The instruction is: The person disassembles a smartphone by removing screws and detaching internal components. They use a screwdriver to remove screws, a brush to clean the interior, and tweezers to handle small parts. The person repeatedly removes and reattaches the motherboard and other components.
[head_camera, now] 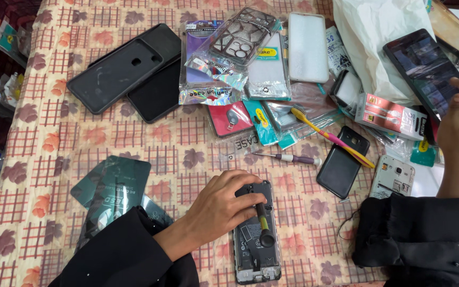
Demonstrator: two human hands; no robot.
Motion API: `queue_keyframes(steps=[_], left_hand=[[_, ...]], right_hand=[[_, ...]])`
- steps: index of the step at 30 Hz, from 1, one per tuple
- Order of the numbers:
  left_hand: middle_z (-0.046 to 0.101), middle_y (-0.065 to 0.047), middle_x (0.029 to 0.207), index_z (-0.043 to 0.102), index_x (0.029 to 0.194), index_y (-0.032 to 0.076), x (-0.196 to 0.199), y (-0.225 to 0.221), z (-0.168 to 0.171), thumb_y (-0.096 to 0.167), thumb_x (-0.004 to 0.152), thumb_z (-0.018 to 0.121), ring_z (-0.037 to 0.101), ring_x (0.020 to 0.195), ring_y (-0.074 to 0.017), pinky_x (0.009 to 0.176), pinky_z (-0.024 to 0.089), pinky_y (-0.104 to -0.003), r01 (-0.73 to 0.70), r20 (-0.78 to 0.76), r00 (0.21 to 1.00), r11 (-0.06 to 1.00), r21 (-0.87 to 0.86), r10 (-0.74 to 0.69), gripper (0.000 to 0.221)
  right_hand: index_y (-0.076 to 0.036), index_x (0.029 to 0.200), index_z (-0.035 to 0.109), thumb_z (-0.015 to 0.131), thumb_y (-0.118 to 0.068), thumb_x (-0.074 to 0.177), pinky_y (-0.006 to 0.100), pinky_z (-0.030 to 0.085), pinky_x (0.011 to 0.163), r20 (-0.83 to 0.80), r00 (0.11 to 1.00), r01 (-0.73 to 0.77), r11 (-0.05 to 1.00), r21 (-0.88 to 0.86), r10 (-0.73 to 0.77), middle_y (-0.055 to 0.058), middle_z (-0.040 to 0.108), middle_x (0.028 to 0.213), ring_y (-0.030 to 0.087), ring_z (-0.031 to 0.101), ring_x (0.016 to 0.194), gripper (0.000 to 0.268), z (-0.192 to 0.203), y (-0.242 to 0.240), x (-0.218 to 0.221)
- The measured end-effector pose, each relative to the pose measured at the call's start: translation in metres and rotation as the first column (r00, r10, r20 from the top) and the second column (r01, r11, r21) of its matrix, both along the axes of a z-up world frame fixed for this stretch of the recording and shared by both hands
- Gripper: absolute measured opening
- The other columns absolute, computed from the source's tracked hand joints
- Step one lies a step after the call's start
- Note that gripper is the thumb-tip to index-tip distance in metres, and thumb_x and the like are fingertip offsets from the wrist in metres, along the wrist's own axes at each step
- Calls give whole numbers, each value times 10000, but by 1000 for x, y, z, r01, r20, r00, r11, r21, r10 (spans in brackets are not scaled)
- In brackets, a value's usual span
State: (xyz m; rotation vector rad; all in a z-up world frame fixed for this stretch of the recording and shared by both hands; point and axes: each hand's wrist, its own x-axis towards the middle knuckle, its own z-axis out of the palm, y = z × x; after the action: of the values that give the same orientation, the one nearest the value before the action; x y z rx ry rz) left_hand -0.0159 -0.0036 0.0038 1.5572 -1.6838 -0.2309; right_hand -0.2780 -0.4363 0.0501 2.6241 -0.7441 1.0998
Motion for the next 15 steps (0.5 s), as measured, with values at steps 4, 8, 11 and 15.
queue_keyframes(steps=[4,8,11,15], left_hand=[[617,-42,1332,753,1121,159,0,-1,0,262,864,777,538,1278,-298,1059,470,-448,-3,11,1000,1000,-6,3,279],[617,-41,1335,750,1124,158,0,0,0,264,867,776,538,1280,-299,1062,471,-446,-2,15,1000,1000,-9,2,279],[618,-39,1333,752,1120,161,0,0,-1,262,865,774,537,1279,-302,1065,469,-449,-3,22,1000,1000,-12,3,275],[620,-32,1328,751,1114,165,-1,-1,-2,272,866,773,540,1278,-297,1059,467,-445,-5,19,1000,1000,-3,5,271]], right_hand=[[40,1482,358,371,-348,1185,501,450,1053,61,997,22,938,345,-45,226,633,1339,372,571,1277,489,17,19,13],[59,1464,410,353,-284,1232,498,493,985,-133,988,84,995,48,-77,206,747,1187,403,618,1202,419,12,12,10],[55,1468,432,341,-231,1222,439,538,894,4,998,64,972,225,-66,186,749,1084,350,680,1078,388,-9,-17,-6],[57,1425,474,347,-141,1126,436,542,871,116,987,48,905,422,-107,197,730,1096,354,677,1070,380,-30,-76,-32]])
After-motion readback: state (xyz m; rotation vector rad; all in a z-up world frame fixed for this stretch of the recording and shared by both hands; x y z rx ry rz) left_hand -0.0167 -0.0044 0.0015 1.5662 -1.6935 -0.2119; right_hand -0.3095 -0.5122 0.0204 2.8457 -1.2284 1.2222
